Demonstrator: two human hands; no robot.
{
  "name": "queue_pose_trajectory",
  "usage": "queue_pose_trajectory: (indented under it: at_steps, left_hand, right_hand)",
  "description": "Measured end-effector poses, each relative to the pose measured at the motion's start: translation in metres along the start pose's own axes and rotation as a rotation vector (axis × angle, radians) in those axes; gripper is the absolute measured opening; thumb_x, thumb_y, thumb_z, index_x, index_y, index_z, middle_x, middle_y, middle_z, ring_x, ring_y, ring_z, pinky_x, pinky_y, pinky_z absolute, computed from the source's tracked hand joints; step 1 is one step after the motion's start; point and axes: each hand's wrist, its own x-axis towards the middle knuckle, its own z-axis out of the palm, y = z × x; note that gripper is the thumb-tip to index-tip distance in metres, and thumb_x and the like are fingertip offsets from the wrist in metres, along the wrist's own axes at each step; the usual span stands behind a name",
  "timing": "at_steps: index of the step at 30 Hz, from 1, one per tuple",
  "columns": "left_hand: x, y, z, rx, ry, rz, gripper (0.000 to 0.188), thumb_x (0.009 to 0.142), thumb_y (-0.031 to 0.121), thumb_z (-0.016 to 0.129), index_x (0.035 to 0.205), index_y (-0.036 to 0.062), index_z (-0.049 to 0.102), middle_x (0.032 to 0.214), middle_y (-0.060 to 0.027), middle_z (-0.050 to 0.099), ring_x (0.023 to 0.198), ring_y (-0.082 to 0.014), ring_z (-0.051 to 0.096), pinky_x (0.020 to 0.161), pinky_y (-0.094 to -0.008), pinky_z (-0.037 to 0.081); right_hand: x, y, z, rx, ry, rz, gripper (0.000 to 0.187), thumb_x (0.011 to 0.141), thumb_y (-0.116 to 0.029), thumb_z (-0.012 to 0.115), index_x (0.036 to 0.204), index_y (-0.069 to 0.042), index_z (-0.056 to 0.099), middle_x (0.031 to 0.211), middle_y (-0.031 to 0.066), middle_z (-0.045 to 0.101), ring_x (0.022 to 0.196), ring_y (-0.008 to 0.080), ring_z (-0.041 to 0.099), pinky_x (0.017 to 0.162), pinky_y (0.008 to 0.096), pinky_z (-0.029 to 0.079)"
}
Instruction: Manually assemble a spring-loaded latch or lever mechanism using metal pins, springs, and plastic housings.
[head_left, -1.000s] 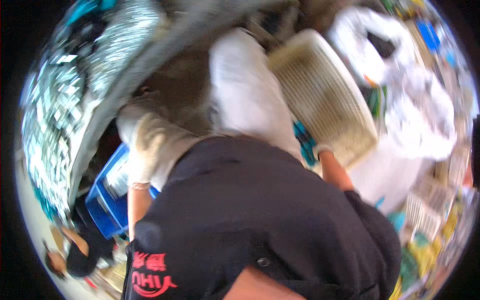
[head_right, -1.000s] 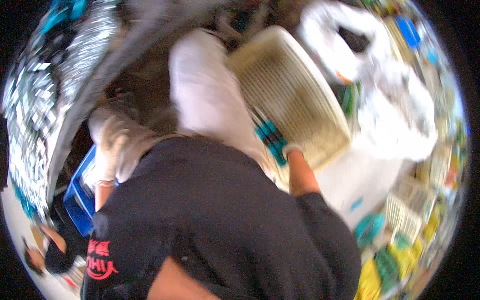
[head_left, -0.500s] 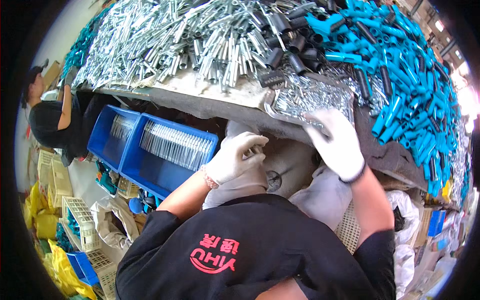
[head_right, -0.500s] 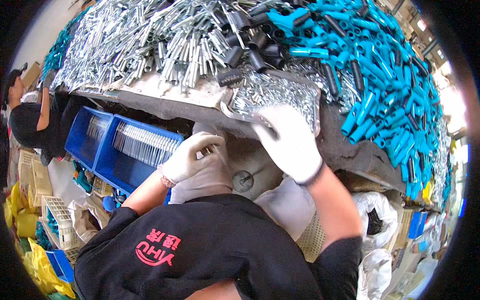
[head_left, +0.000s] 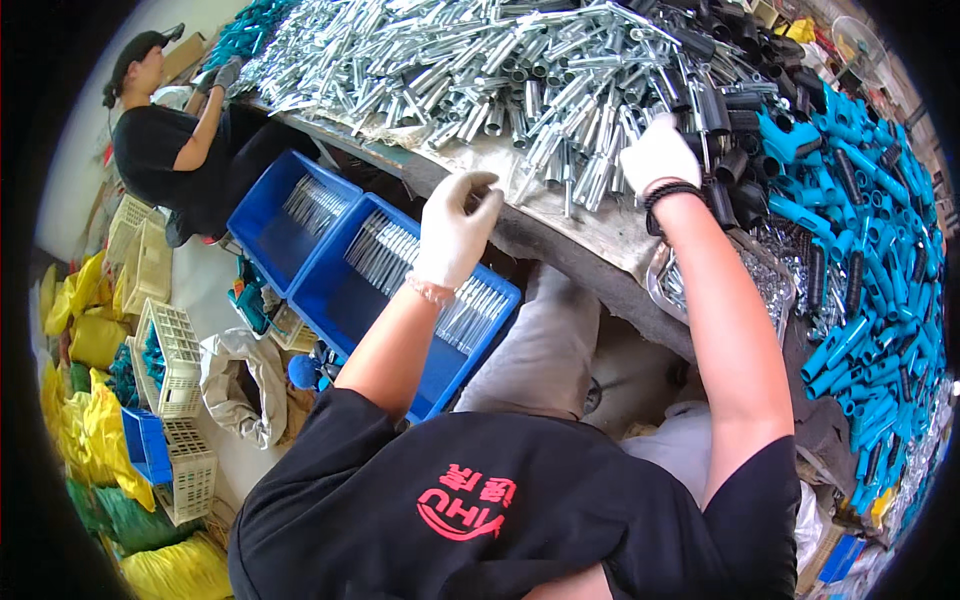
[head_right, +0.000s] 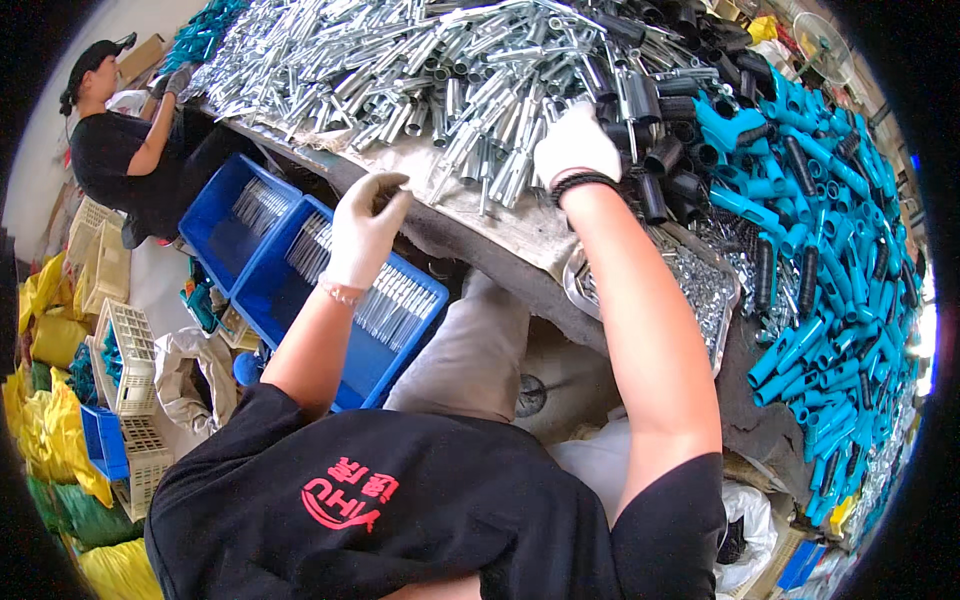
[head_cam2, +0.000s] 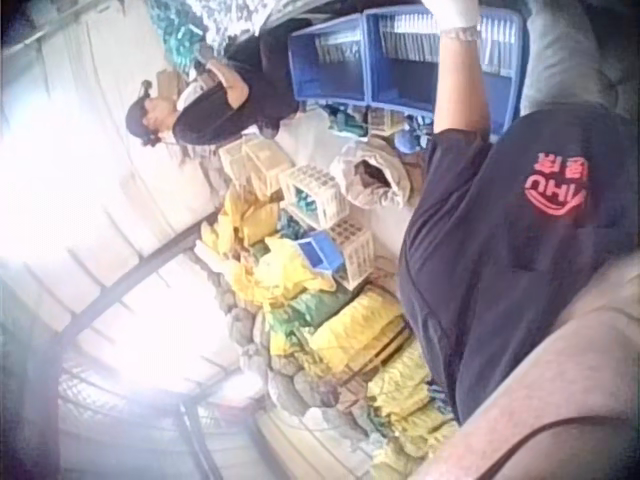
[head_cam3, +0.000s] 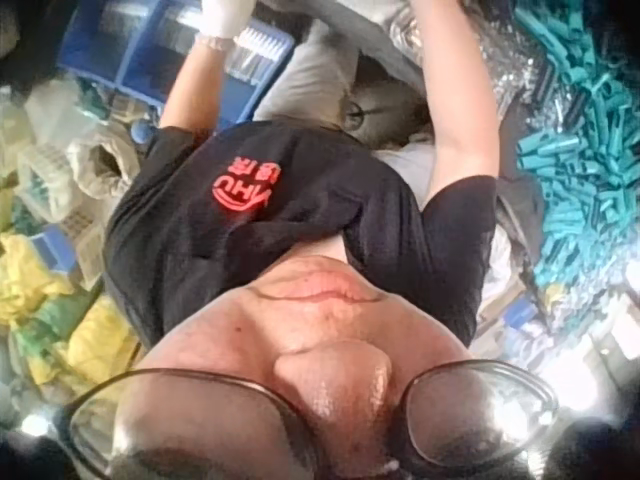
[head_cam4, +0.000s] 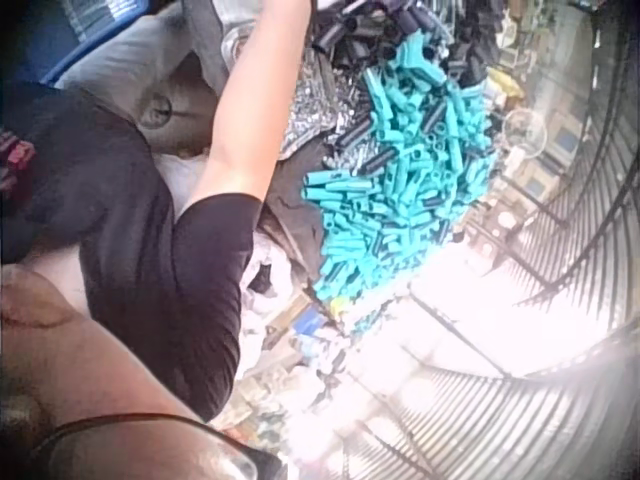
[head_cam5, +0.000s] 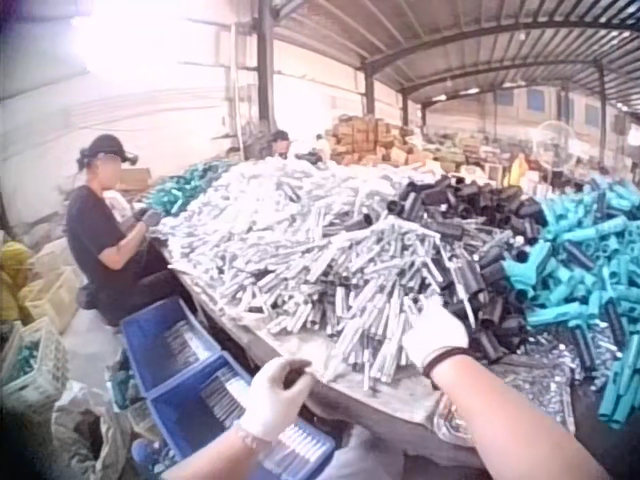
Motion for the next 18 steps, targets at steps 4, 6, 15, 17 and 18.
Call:
queue_pose_trajectory:
  at_steps: [4, 6, 15, 17, 18]
  left_hand:
    - [0.047, -0.026, 0.01, 0.283, 0.184, 0.23, 0.025, 0.084, 0.01, 0.069, 0.109, 0.0066, 0.07, 0.091, -0.0125, 0.067, 0.079, -0.0254, 0.065, 0.075, -0.0357, 0.053]
    - [0.069, -0.031, 0.011, 0.5, 0.18, 0.337, 0.029, 0.082, 0.009, 0.068, 0.111, 0.0107, 0.069, 0.093, -0.0146, 0.065, 0.084, -0.0319, 0.065, 0.076, -0.041, 0.053]
    - [0.114, -0.026, 0.029, 0.45, 0.099, 0.605, 0.016, 0.083, 0.011, 0.066, 0.098, 0.0136, 0.072, 0.086, -0.0099, 0.066, 0.081, -0.0319, 0.066, 0.073, -0.042, 0.053]
    - [0.111, -0.038, 0.03, 0.433, 0.077, 0.541, 0.023, 0.082, 0.007, 0.065, 0.102, 0.0147, 0.073, 0.095, -0.0098, 0.067, 0.088, -0.0315, 0.066, 0.078, -0.041, 0.053]
    - [0.111, -0.055, 0.031, 0.523, 0.102, 0.543, 0.025, 0.082, 0.006, 0.064, 0.104, 0.0152, 0.073, 0.099, -0.0101, 0.067, 0.092, -0.0314, 0.065, 0.081, -0.041, 0.053]
  right_hand:
    - [-0.012, 0.024, -0.029, 0.279, 0.345, -0.051, 0.025, 0.088, -0.027, 0.061, 0.098, -0.005, 0.065, 0.099, 0.0219, 0.071, 0.095, 0.0418, 0.068, 0.085, 0.0464, 0.053]
    - [-0.033, 0.034, -0.044, 0.474, 0.339, -0.118, 0.022, 0.087, -0.022, 0.066, 0.096, -0.002, 0.07, 0.093, 0.0183, 0.072, 0.088, 0.0321, 0.07, 0.08, 0.0393, 0.054]
    - [-0.217, 0.073, -0.081, 1.138, 0.276, 0.177, 0.01, 0.094, -0.005, 0.066, 0.102, -0.001, 0.067, 0.078, 0.0027, 0.064, 0.063, 0.0075, 0.056, 0.057, 0.0227, 0.046]
    - [-0.241, 0.073, -0.082, 1.23, 0.279, 0.228, 0.01, 0.095, -0.004, 0.064, 0.103, 0.002, 0.063, 0.078, 0.0051, 0.062, 0.063, 0.0095, 0.057, 0.057, 0.0239, 0.047]
    - [-0.25, 0.072, -0.078, 1.228, 0.281, 0.202, 0.01, 0.094, -0.003, 0.064, 0.104, 0.002, 0.063, 0.079, 0.0053, 0.063, 0.064, 0.0095, 0.057, 0.058, 0.024, 0.047]
